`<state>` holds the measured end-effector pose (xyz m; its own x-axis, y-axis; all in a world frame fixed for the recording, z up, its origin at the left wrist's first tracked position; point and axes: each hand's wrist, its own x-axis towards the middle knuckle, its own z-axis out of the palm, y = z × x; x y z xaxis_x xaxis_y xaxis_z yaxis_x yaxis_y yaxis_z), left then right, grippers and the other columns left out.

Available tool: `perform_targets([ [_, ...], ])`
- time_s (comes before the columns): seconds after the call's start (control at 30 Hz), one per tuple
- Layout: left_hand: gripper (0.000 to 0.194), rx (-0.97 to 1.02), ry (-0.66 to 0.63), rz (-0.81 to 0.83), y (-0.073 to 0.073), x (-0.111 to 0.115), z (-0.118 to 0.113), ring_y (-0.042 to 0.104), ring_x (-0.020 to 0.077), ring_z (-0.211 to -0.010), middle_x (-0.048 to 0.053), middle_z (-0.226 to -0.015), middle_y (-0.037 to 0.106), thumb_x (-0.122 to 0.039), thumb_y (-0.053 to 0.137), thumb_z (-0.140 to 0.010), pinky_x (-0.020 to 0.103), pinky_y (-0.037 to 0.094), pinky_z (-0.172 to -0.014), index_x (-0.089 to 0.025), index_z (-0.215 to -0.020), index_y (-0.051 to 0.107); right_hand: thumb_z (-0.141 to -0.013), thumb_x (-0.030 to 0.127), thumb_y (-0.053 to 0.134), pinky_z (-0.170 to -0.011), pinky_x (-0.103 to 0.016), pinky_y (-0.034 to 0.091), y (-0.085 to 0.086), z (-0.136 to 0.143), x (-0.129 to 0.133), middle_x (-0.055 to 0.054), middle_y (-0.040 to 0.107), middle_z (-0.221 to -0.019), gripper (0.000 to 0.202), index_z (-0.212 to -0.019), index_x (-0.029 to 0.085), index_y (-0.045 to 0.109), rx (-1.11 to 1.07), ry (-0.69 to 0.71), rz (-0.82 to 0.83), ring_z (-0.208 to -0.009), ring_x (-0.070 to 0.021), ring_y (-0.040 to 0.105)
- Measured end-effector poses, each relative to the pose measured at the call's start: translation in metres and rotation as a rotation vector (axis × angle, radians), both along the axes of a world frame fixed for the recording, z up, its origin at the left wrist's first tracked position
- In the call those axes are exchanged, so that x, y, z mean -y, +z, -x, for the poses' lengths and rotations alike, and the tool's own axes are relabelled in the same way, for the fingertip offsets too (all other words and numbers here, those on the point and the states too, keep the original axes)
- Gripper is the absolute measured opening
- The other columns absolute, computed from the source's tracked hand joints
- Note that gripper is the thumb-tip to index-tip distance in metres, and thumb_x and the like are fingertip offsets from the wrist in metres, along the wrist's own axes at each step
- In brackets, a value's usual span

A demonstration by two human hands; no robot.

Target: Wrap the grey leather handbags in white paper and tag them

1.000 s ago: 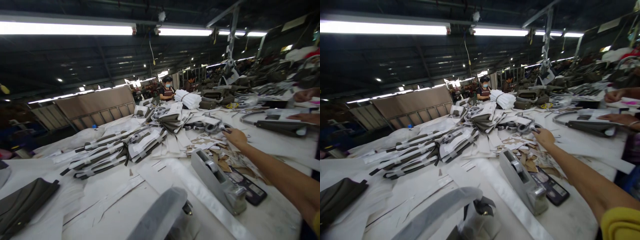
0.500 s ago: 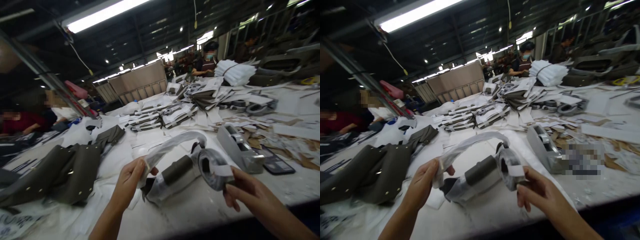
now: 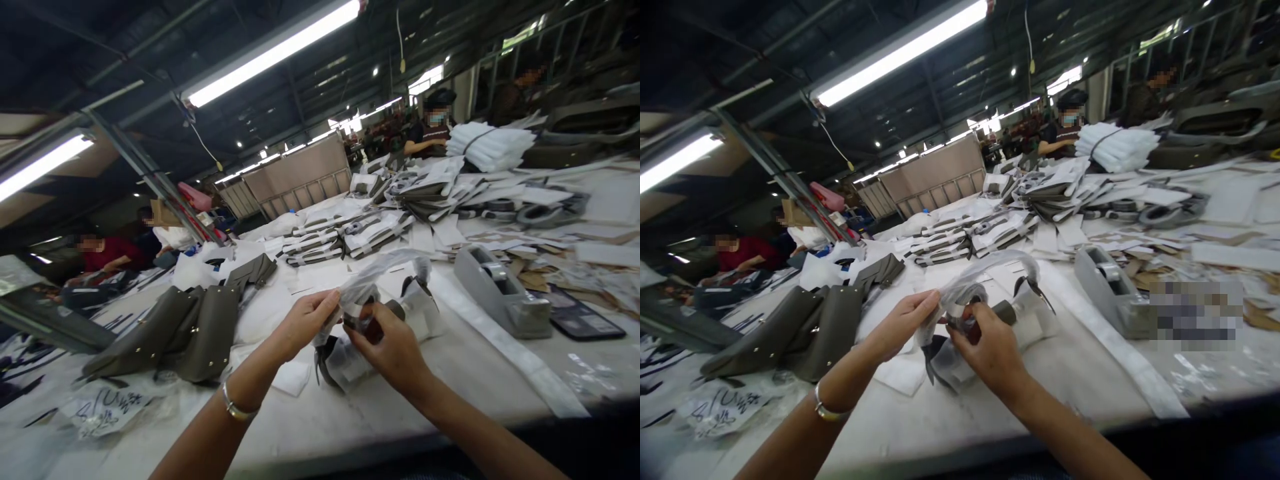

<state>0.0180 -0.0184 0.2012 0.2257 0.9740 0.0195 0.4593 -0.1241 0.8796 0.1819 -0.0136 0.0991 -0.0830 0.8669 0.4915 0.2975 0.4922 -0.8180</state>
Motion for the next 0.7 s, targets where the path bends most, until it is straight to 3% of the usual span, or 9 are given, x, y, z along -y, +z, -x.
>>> perform_targets([
  [0.27, 0.047, -0.044, -0.083, -0.016, 0.008, -0.001, 0.001, 0.058, 0.0192, -0.084, 0.002, -0.084, 0.065, -0.058, 0.046, -0.095, 0.026, 0.046, -0.077, -0.017, -0.092, 0.069, -0.081, 0.045, 0.074, -0.064, -0.03, 0.051, 0.014, 0.009, -0.007, 0.0, 0.065, -0.077, 0.028, -0.083, 0.024, 0.055, -0.081, -0.035, -0.048, -0.062, -0.0175, 0.062],
  [0.4, 0.041, -0.047, -0.122, -0.007, 0.015, -0.002, 0.0, 0.061, 0.0196, -0.09, 0.002, -0.091, 0.068, -0.056, 0.051, -0.093, 0.026, 0.047, -0.081, -0.019, -0.096, 0.07, -0.085, 0.041, 0.072, -0.071, -0.031, 0.055, 0.013, 0.009, -0.005, -0.001, 0.069, -0.088, 0.022, -0.093, 0.025, 0.059, -0.126, 0.027, -0.058, -0.075, -0.0201, 0.068],
  [0.57, 0.039, -0.154, -0.129, -0.018, 0.016, -0.012, 0.006, 0.06, 0.0209, -0.085, 0.001, -0.081, 0.064, -0.058, 0.056, -0.089, 0.024, 0.049, -0.07, -0.022, -0.093, 0.068, -0.094, 0.029, 0.061, -0.088, -0.033, 0.053, 0.017, 0.001, 0.003, -0.005, 0.07, -0.105, 0.015, -0.108, 0.026, 0.062, 0.04, 0.087, -0.178, -0.1, -0.0225, 0.067],
  [0.7, 0.039, -0.222, -0.109, -0.084, 0.015, -0.018, 0.006, 0.06, 0.0218, -0.074, 0.001, -0.069, 0.062, -0.061, 0.065, -0.079, 0.025, 0.05, -0.062, -0.023, -0.078, 0.066, -0.098, 0.029, 0.054, -0.081, -0.026, 0.053, 0.018, -0.023, 0.015, -0.005, 0.071, -0.1, 0.014, -0.103, 0.022, 0.065, 0.165, 0.155, -0.268, -0.091, -0.0173, 0.068],
])
